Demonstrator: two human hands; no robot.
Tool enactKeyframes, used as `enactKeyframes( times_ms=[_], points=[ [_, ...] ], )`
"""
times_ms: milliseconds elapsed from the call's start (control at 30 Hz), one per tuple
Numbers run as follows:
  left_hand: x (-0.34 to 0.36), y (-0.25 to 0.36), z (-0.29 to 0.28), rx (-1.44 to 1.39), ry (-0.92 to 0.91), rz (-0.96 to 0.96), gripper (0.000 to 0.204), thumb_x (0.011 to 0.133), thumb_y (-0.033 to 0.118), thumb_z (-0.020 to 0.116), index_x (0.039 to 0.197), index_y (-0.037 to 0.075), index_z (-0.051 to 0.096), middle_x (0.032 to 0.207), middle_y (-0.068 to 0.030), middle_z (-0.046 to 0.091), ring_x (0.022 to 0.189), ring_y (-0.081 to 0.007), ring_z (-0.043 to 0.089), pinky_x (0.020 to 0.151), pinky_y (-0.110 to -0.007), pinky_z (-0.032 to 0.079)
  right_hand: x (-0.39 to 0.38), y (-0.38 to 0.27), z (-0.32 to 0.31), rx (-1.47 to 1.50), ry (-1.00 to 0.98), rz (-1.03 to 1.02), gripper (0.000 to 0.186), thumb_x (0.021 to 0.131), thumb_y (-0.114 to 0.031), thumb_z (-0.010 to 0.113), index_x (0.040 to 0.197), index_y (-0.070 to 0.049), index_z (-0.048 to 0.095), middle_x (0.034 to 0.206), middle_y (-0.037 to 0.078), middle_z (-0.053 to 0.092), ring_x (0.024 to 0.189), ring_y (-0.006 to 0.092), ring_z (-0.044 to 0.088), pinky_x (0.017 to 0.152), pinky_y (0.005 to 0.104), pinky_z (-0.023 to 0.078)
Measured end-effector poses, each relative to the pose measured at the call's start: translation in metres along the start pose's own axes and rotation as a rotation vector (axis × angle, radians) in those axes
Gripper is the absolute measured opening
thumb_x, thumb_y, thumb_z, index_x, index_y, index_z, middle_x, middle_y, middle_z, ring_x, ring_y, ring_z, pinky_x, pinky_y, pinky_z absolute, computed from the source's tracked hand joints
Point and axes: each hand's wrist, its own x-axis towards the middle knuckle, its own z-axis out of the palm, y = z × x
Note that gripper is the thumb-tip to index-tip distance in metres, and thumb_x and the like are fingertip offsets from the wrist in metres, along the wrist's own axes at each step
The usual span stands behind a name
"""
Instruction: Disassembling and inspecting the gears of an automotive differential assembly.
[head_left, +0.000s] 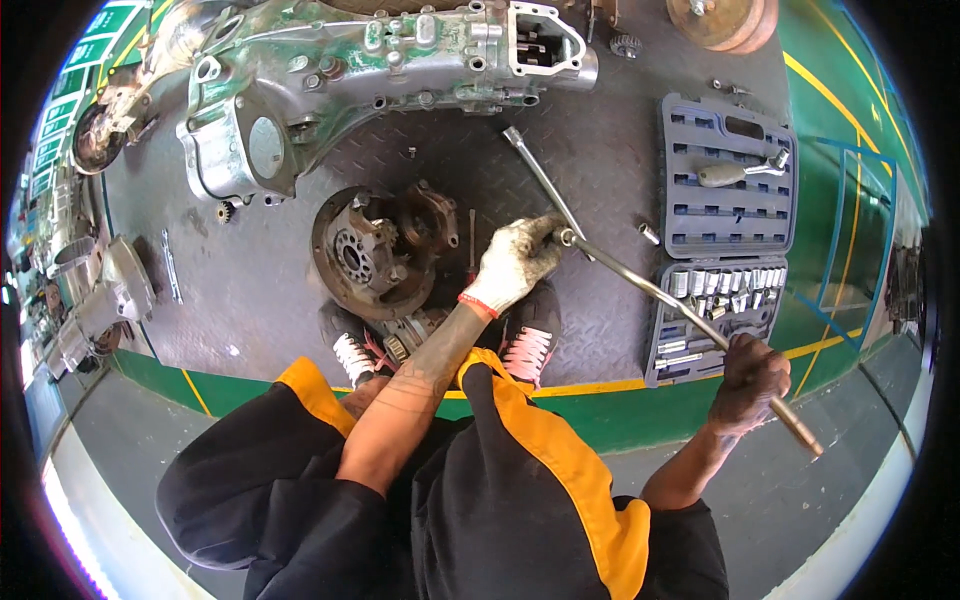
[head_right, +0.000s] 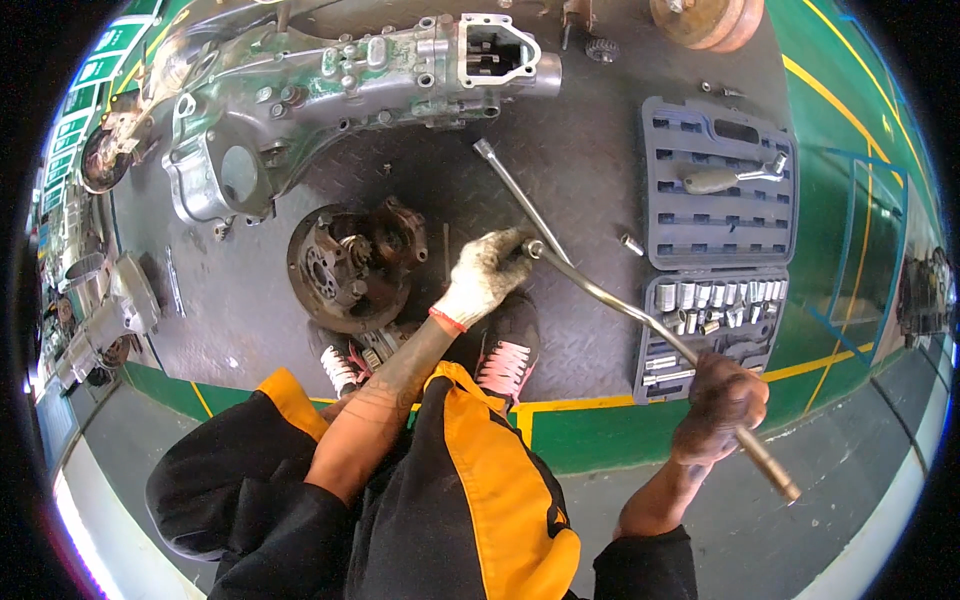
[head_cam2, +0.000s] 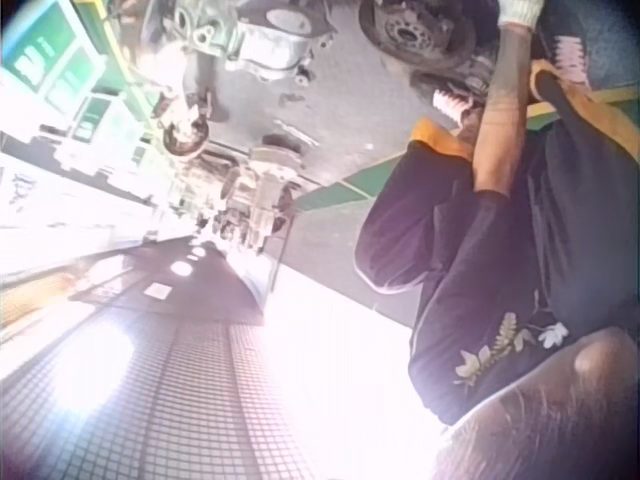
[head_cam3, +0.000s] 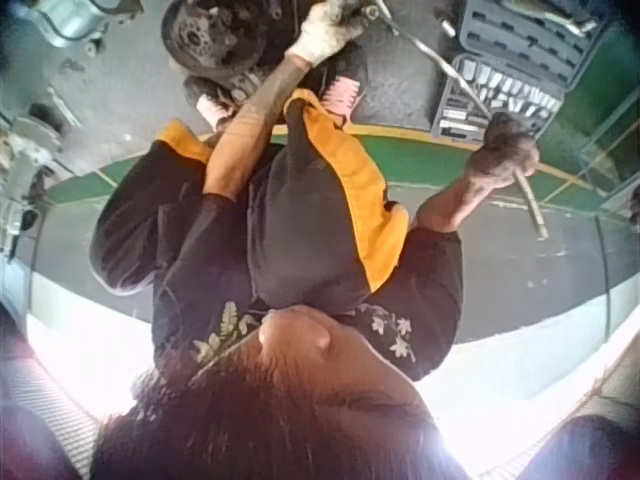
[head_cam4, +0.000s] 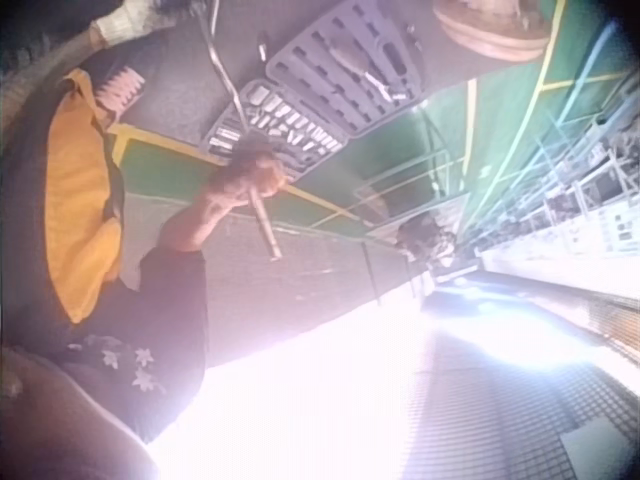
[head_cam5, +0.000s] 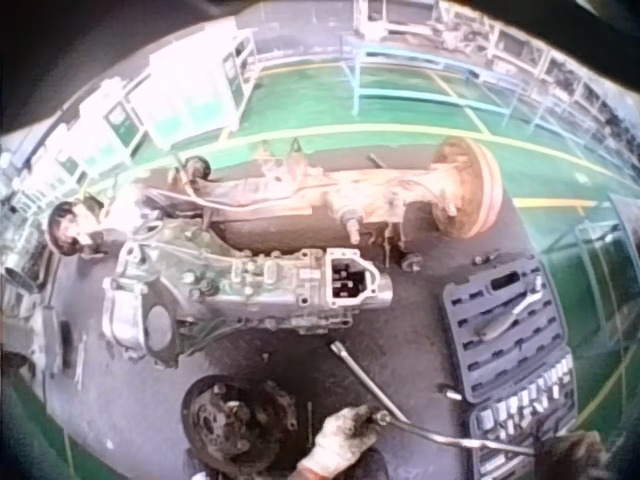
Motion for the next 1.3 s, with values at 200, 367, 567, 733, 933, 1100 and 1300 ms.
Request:
enactKeyframes(
  times_ms=[200, 367, 567, 733, 933, 1100, 1300],
  points=[
    [0.005, -0.013, -0.003, 0.343, -0.154, 0.148, 0.038, 0.078, 0.013, 0.069, 0.115, 0.005, 0.068, 0.1, -0.0185, 0.068, 0.095, -0.0369, 0.065, 0.085, -0.043, 0.052, 0.039, -0.018, 0.032, -0.28, -0.639, -0.443, 0.024, 0.078, -0.012, 0.063, 0.059, -0.001, 0.053, 0.055, 0.009, 0.049, 0.041, 0.0248, 0.048, 0.042, 0.0326, 0.036],
    [0.004, -0.015, 0.0, 0.42, -0.163, 0.144, 0.04, 0.08, 0.018, 0.068, 0.119, 0.008, 0.065, 0.106, -0.0153, 0.069, 0.104, -0.0345, 0.062, 0.096, -0.044, 0.048, 0.048, -0.007, 0.03, -0.225, -0.611, -0.393, 0.036, 0.087, -0.019, 0.058, 0.057, -0.004, 0.047, 0.053, 0.007, 0.044, 0.042, 0.0239, 0.044, 0.044, 0.0338, 0.033],
    [0.0, -0.022, 0.012, 0.528, -0.084, 0.125, 0.036, 0.081, 0.026, 0.075, 0.113, 0.011, 0.068, 0.11, -0.0119, 0.067, 0.105, -0.0325, 0.061, 0.092, -0.045, 0.048, 0.04, -0.004, 0.033, -0.21, -0.543, -0.368, 0.044, 0.092, -0.029, 0.056, 0.057, -0.004, 0.05, 0.051, 0.005, 0.044, 0.041, 0.0203, 0.044, 0.044, 0.0314, 0.032],
    [-0.003, -0.02, 0.014, 0.574, 0.187, 0.26, 0.031, 0.081, 0.029, 0.076, 0.111, 0.02, 0.072, 0.134, -0.01, 0.058, 0.119, -0.0375, 0.053, 0.099, -0.049, 0.045, 0.042, -0.011, 0.036, -0.177, -0.605, -0.387, 0.045, 0.093, -0.03, 0.056, 0.057, -0.004, 0.05, 0.051, 0.004, 0.043, 0.041, 0.0193, 0.043, 0.044, 0.0308, 0.032],
    [-0.001, -0.04, 0.014, 0.578, 0.123, 0.218, 0.029, 0.079, 0.032, 0.075, 0.108, 0.025, 0.075, 0.144, -0.0099, 0.052, 0.127, -0.0407, 0.048, 0.105, -0.05, 0.04, 0.048, -0.012, 0.054, -0.346, -0.777, -0.426, 0.013, 0.062, -0.008, 0.071, 0.068, 0.0, 0.062, 0.061, 0.012, 0.061, 0.049, 0.0249, 0.059, 0.044, 0.0327, 0.042],
    [-0.007, -0.038, 0.01, 0.547, 0.14, 0.183, 0.04, 0.074, 0.026, 0.078, 0.113, 0.02, 0.072, 0.143, -0.012, 0.052, 0.129, -0.0404, 0.047, 0.105, -0.053, 0.04, 0.035, -0.042, 0.1, -0.415, -0.845, -0.524, 0.014, 0.071, -0.01, 0.076, 0.07, -0.003, 0.065, 0.062, 0.01, 0.064, 0.049, 0.0235, 0.061, 0.044, 0.0324, 0.044],
    [0.005, 0.041, 0.023, 0.158, 0.175, 0.431, 0.052, 0.073, 0.03, 0.083, 0.117, 0.008, 0.067, 0.108, -0.0097, 0.069, 0.101, -0.0306, 0.066, 0.088, -0.043, 0.052, 0.012, -0.04, 0.097, -0.426, -0.677, -0.455, 0.011, 0.075, -0.005, 0.07, 0.07, -0.001, 0.062, 0.064, 0.013, 0.063, 0.048, 0.0252, 0.061, 0.045, 0.0327, 0.046]
  ],
)
